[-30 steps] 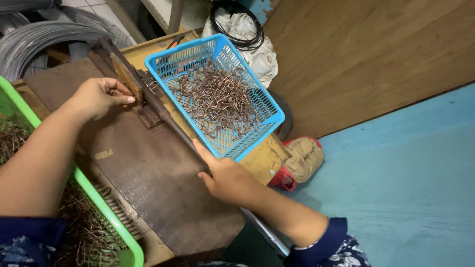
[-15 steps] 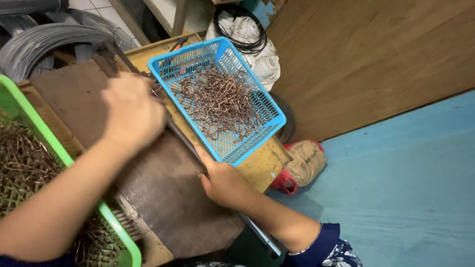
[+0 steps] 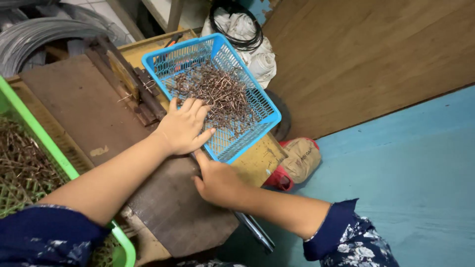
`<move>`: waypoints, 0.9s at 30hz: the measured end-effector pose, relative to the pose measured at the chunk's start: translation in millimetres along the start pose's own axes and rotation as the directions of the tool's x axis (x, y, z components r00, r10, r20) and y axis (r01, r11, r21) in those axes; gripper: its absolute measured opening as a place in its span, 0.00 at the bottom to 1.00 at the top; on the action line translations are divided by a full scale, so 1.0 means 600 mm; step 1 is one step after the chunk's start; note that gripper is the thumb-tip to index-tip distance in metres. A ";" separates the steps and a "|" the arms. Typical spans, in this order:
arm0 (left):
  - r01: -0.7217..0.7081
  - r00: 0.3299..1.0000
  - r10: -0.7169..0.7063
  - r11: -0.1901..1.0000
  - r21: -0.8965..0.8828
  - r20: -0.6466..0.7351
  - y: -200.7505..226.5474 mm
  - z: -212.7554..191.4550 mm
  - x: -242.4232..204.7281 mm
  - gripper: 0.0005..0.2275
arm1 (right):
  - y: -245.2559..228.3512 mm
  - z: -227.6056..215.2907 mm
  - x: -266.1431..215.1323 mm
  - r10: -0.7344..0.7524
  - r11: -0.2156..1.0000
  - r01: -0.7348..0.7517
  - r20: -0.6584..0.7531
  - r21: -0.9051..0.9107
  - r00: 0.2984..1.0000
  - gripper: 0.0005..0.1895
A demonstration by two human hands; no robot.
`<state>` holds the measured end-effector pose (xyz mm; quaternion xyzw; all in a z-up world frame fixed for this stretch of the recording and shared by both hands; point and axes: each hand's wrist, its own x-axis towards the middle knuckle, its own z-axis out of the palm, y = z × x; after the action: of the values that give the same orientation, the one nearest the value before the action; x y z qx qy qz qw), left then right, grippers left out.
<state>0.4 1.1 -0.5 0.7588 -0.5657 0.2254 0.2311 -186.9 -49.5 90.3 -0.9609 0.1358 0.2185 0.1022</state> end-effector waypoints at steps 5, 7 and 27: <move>0.014 0.998 -0.011 0.999 -0.033 0.067 0.000 0.010 -0.001 0.29 | -0.021 -0.015 0.003 0.054 0.998 -0.055 0.007 0.026 0.998 0.32; 0.022 0.997 -0.019 0.999 -0.034 0.078 0.007 0.021 -0.008 0.30 | -0.014 0.008 0.012 0.076 0.997 -0.078 0.046 0.030 0.996 0.28; 0.058 0.998 -0.058 0.998 0.020 -0.018 0.009 0.070 -0.017 0.29 | 0.008 0.056 0.043 0.015 0.995 -0.022 -0.081 -0.093 0.997 0.24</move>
<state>-3.9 -18.0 -39.5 0.7751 -0.5391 0.2310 0.2349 -179.4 -51.2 48.6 -0.9714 0.1383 0.1867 0.0495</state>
